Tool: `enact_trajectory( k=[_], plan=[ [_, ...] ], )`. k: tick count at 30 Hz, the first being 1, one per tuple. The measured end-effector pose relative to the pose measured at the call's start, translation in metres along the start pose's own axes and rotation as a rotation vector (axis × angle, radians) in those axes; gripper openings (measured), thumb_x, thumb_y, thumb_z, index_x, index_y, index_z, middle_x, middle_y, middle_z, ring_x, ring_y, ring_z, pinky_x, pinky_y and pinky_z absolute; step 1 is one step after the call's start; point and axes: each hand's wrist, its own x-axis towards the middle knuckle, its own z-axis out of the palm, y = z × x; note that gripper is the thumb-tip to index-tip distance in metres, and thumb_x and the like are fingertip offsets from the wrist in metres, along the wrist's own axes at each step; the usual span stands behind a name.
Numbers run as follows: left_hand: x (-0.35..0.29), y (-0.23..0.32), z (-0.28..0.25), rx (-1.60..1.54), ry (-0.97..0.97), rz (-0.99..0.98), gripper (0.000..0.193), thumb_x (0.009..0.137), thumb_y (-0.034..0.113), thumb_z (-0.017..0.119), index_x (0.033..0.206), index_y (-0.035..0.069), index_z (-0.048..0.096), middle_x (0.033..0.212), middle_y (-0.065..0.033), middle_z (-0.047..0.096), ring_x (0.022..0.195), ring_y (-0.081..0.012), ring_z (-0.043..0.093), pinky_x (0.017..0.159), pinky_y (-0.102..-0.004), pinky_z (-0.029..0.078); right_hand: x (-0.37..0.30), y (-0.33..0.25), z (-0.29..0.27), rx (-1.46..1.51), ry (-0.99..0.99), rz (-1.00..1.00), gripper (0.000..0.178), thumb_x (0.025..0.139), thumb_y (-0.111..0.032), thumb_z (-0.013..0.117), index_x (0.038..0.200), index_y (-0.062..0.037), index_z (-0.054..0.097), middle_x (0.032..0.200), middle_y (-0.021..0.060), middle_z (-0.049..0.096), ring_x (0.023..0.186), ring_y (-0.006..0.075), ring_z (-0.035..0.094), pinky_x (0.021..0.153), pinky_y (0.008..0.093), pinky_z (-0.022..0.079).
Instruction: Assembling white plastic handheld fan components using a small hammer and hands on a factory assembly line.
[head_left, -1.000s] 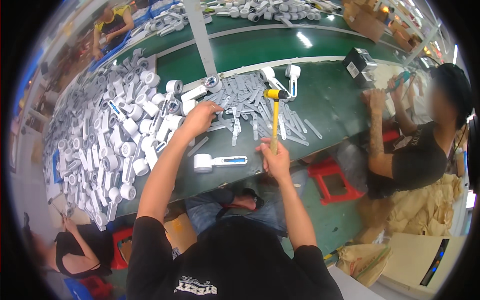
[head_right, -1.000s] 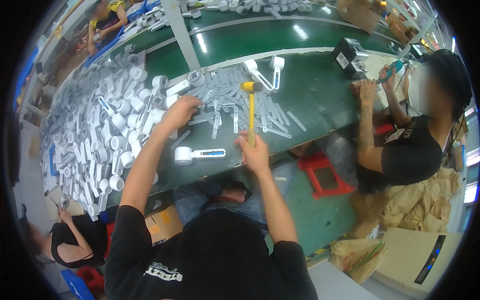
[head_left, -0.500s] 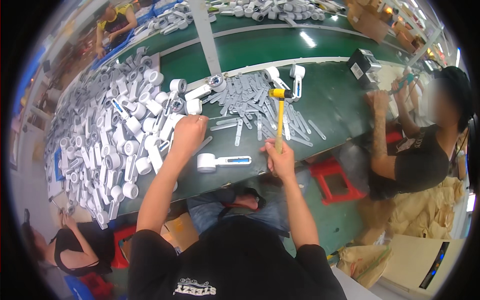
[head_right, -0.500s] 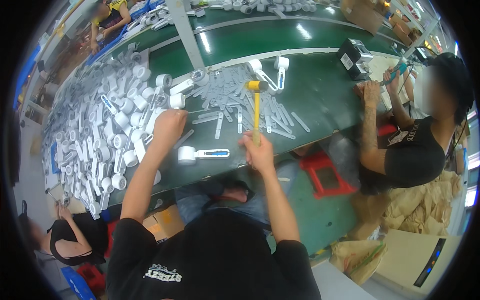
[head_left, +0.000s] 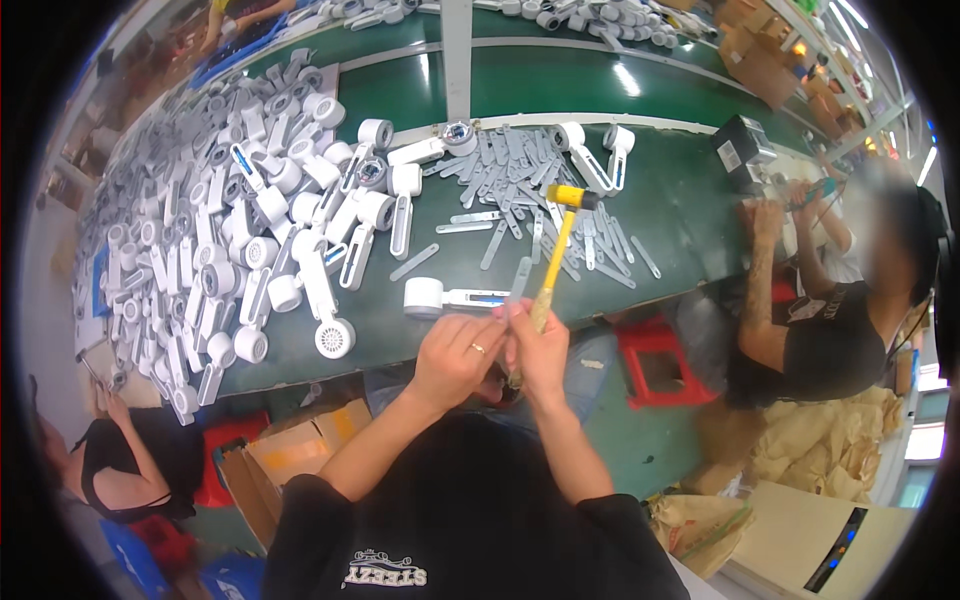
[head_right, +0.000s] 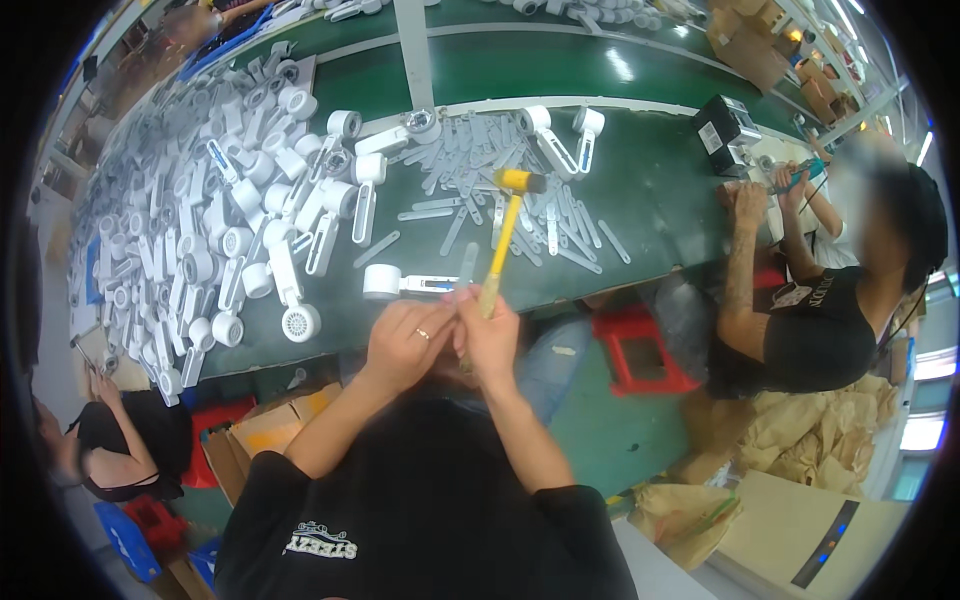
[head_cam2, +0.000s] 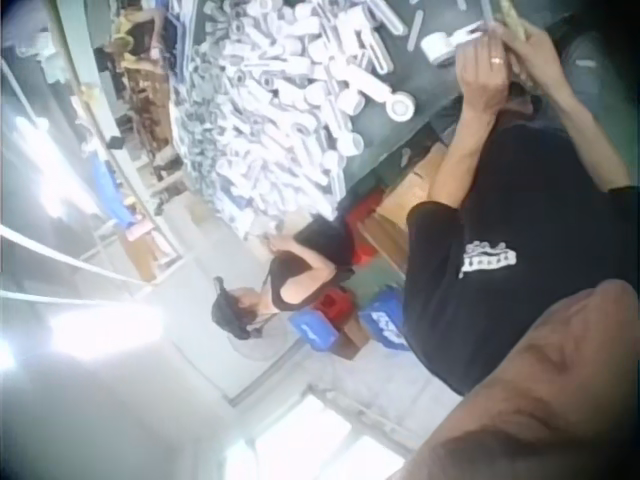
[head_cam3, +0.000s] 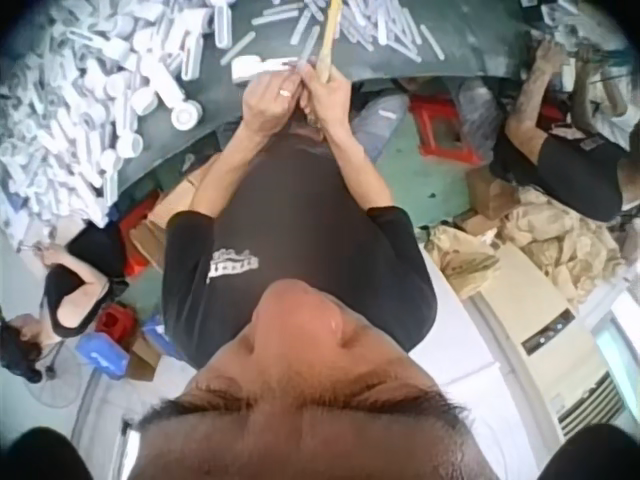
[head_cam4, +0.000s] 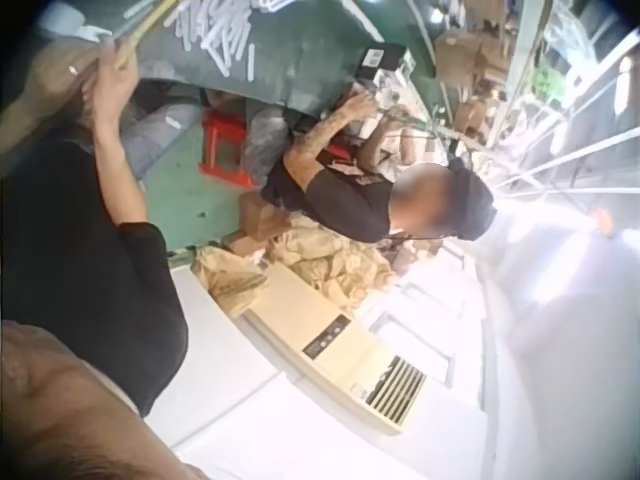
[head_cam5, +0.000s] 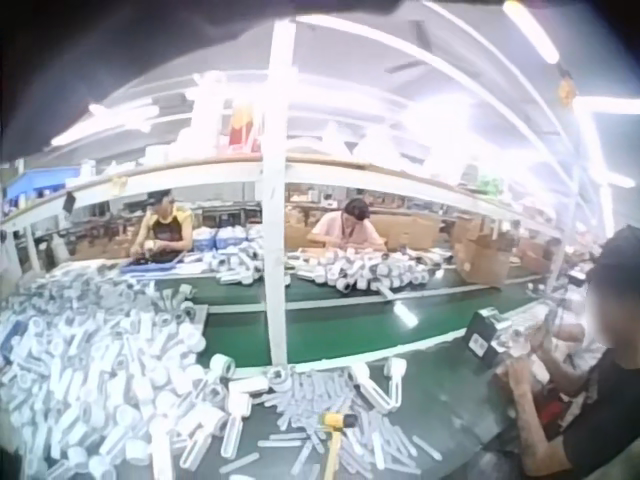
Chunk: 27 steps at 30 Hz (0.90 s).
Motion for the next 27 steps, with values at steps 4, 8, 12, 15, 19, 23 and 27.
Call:
enact_trajectory(
  k=[4, 8, 12, 15, 19, 23, 27],
  plan=[
    [-0.002, -0.005, -0.008, -0.396, -0.010, -0.557, 0.053, 0.087, 0.016, 0.086, 0.135, 0.002, 0.068, 0.115, -0.0108, 0.075, 0.103, -0.0243, 0.069, 0.089, -0.0360, 0.056, 0.000, -0.012, -0.028, -0.101, -0.050, 0.076, 0.027, 0.104, -0.020, 0.072, 0.116, 0.0036, 0.069, 0.078, 0.0051, 0.067, 0.044, 0.0070, 0.048, 0.039, 0.0240, 0.035],
    [0.013, -0.023, -0.012, -1.022, -0.155, -1.016, 0.045, 0.095, 0.012, 0.082, 0.136, 0.001, 0.067, 0.104, -0.0042, 0.076, 0.098, -0.0076, 0.067, 0.087, -0.0269, 0.054, -0.011, -0.017, -0.028, -0.216, -0.174, 0.147, 0.025, 0.103, -0.017, 0.073, 0.117, 0.0027, 0.072, 0.076, 0.0028, 0.066, 0.045, 0.0062, 0.049, 0.040, 0.0234, 0.035],
    [0.005, -0.027, -0.012, -0.783, -0.146, -0.914, 0.036, 0.093, 0.015, 0.082, 0.125, 0.004, 0.072, 0.101, -0.0049, 0.078, 0.092, -0.0168, 0.072, 0.087, -0.0311, 0.055, -0.005, -0.017, -0.033, -0.309, -0.140, 0.054, 0.023, 0.102, -0.018, 0.075, 0.114, 0.0011, 0.074, 0.076, 0.0016, 0.067, 0.046, 0.0050, 0.051, 0.041, 0.0223, 0.037],
    [-0.003, -0.054, -0.023, 0.014, -0.030, -0.291, 0.042, 0.083, 0.023, 0.088, 0.119, 0.007, 0.075, 0.118, -0.0053, 0.077, 0.114, -0.0316, 0.069, 0.101, -0.0432, 0.051, 0.016, -0.024, -0.041, -0.470, -0.039, 0.004, 0.022, 0.100, -0.020, 0.077, 0.109, 0.0008, 0.075, 0.070, -0.0011, 0.064, 0.047, 0.0041, 0.051, 0.042, 0.0229, 0.036],
    [-0.006, -0.074, -0.026, -0.004, -0.132, -0.182, 0.056, 0.077, 0.023, 0.089, 0.129, 0.009, 0.071, 0.128, -0.0094, 0.071, 0.126, -0.0328, 0.062, 0.108, -0.0471, 0.049, 0.043, -0.015, -0.032, -0.525, -0.149, -0.034, 0.021, 0.100, -0.021, 0.078, 0.109, -0.0018, 0.077, 0.071, -0.0024, 0.063, 0.050, 0.0034, 0.051, 0.044, 0.0225, 0.037],
    [-0.008, -0.080, -0.012, -0.076, -0.128, -0.235, 0.056, 0.076, 0.021, 0.090, 0.127, 0.008, 0.072, 0.124, -0.0115, 0.071, 0.123, -0.0333, 0.063, 0.105, -0.0458, 0.050, 0.049, -0.015, -0.018, -0.722, -0.211, -0.100, 0.021, 0.098, -0.021, 0.079, 0.110, -0.0039, 0.080, 0.075, -0.0027, 0.067, 0.061, 0.0048, 0.056, 0.055, 0.0253, 0.044],
    [-0.010, -0.083, -0.003, -0.167, -0.086, -0.260, 0.047, 0.077, 0.019, 0.089, 0.120, 0.008, 0.072, 0.115, -0.0107, 0.071, 0.114, -0.0323, 0.066, 0.101, -0.0452, 0.051, 0.060, -0.017, -0.021, -0.922, -0.305, -0.190, 0.023, 0.097, -0.021, 0.080, 0.111, -0.0039, 0.080, 0.075, 0.0000, 0.069, 0.067, 0.0079, 0.060, 0.062, 0.0283, 0.048]
  ],
)
